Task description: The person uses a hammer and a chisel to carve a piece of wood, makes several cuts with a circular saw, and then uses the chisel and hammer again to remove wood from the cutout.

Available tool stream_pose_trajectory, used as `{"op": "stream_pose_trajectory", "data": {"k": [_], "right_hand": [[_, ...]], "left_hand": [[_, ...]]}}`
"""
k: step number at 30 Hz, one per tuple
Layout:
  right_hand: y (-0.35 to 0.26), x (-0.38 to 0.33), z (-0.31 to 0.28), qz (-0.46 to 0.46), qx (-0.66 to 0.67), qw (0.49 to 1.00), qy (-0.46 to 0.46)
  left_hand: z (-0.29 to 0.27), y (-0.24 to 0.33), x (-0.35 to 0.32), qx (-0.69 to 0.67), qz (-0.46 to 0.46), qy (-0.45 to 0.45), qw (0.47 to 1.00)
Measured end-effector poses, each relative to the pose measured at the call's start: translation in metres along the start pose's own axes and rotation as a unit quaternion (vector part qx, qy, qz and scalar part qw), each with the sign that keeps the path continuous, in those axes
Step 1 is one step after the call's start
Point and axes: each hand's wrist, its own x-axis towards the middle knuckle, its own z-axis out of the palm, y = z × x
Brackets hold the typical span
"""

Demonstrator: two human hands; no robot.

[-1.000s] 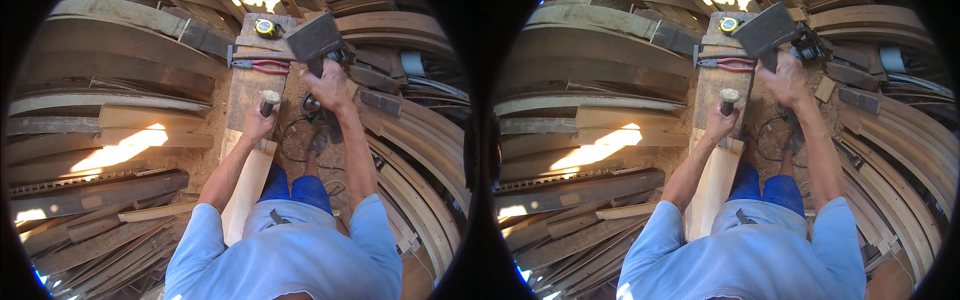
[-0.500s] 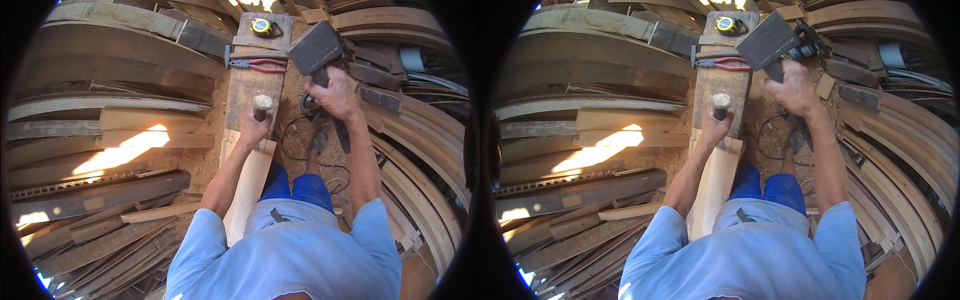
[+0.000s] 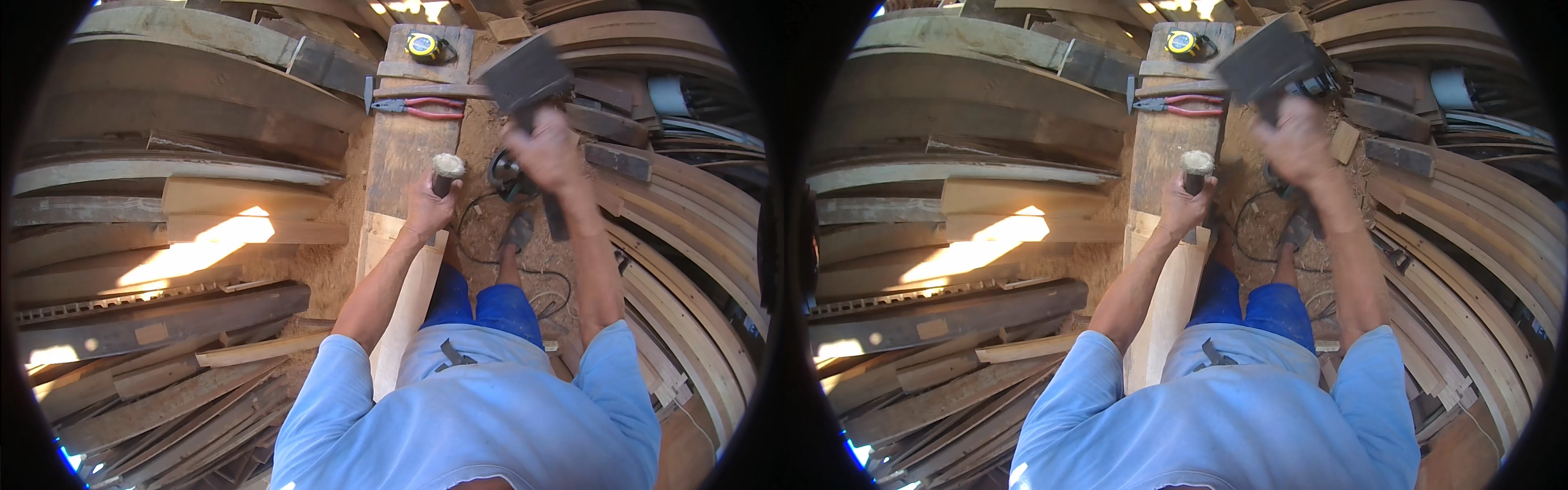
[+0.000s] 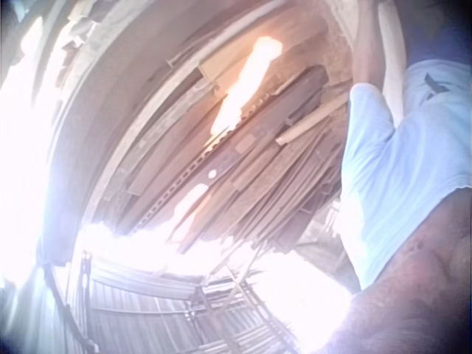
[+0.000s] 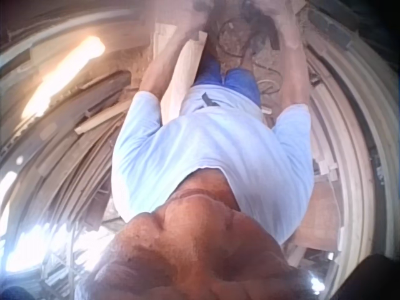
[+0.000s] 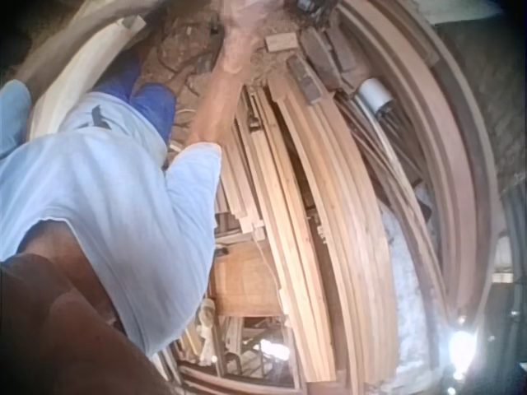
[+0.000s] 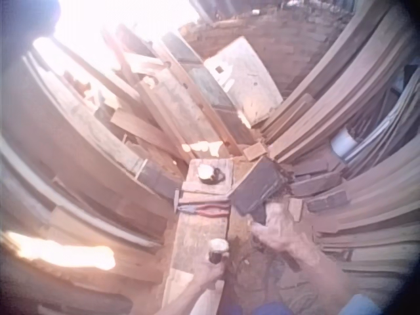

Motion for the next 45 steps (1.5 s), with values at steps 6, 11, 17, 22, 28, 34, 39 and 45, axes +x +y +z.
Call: {"op": "stream_pose_trajectory", "data": {"k": [6,11,17,22,28,34,39,45], "right_hand": [[-0.013,-0.011,0.004,0.022,-0.099,0.972,-0.212],[-0.01,-0.007,-0.017,0.073,0.037,0.991,-0.102],[-0.01,0.005,-0.044,0.058,0.158,0.986,0.011],[0.011,-0.008,-0.001,0.013,-0.124,0.992,-0.024],[0.005,-0.018,0.004,0.019,-0.067,0.982,-0.175],[-0.019,-0.002,-0.041,0.042,0.026,0.998,-0.046],[-0.012,0.003,-0.048,-0.005,0.058,0.998,0.034],[-0.007,-0.034,-0.012,0.019,-0.209,0.951,-0.226]], "left_hand": [[-0.002,-0.009,-0.004,-0.008,0.0,-0.015,1.0],[-0.013,-0.013,0.008,-0.068,-0.077,-0.015,0.995],[0.002,-0.008,-0.002,-0.009,-0.017,0.018,1.0],[0.015,-0.005,-0.001,-0.026,0.005,-0.011,1.0],[0.012,-0.003,-0.008,-0.03,-0.035,-0.031,0.998],[0.012,-0.015,-0.006,-0.068,-0.08,0.007,0.994],[0.02,0.003,-0.013,-0.003,0.02,0.02,1.0],[0.024,0.009,-0.021,-0.019,-0.007,-0.024,1.0]]}}
